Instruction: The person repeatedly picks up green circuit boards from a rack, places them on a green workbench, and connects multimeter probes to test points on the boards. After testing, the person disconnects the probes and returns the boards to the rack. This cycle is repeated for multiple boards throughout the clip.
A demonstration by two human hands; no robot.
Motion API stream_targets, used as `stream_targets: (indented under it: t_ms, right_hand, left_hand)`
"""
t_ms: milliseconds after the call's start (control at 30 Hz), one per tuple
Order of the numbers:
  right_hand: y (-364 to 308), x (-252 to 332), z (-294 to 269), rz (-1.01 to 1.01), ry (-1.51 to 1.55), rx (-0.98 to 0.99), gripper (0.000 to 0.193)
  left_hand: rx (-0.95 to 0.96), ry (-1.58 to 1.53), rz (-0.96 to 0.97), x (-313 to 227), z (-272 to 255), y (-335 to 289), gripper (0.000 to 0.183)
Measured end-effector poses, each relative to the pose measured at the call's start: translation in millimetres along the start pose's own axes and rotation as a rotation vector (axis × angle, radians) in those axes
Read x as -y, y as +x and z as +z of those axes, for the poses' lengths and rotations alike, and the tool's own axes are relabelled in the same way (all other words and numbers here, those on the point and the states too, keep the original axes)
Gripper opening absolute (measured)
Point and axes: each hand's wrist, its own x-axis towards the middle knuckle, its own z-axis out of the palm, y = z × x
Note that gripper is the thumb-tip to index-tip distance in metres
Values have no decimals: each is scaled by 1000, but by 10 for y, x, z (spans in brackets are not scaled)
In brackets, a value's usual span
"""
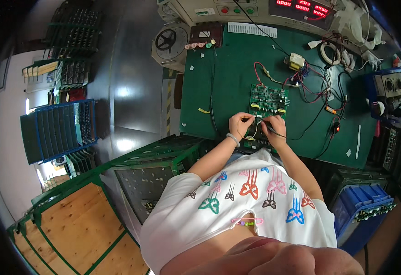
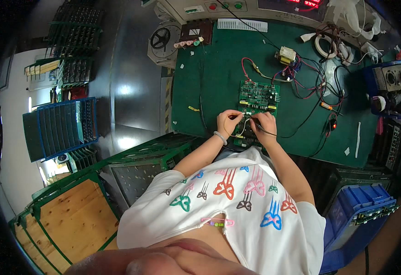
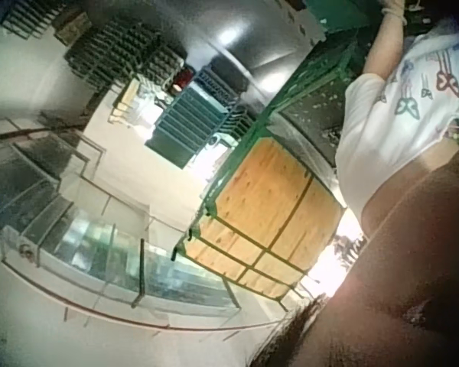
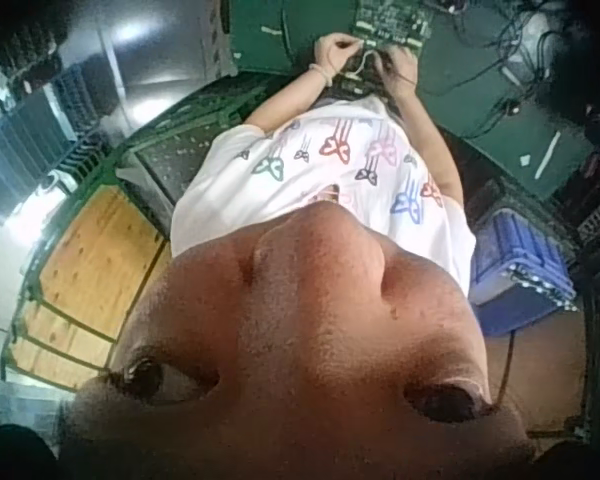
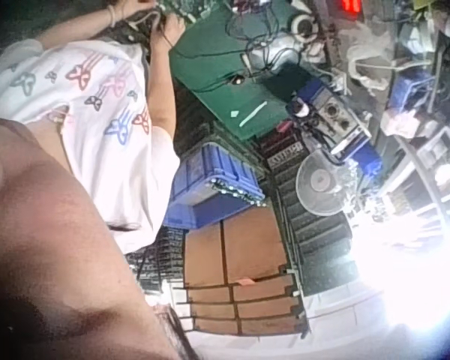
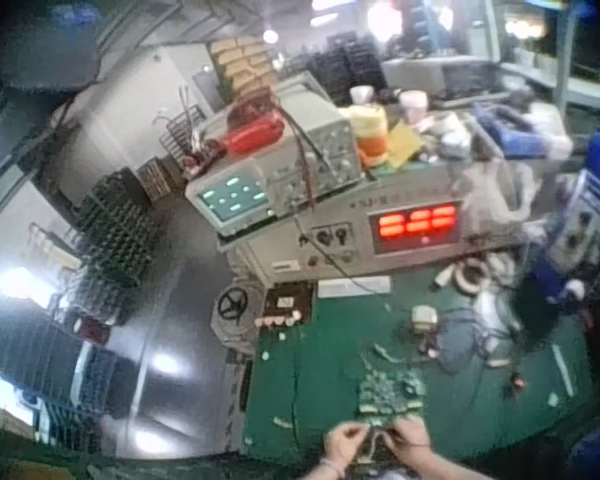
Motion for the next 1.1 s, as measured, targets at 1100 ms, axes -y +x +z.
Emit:
stream_targets:
  t_ms: [1100]
  right_hand:
    - [-81, -170, -107, 53, 103, 8, 16]
  left_hand:
    - [-52, 280, 291, -149, 249, -78, 10]
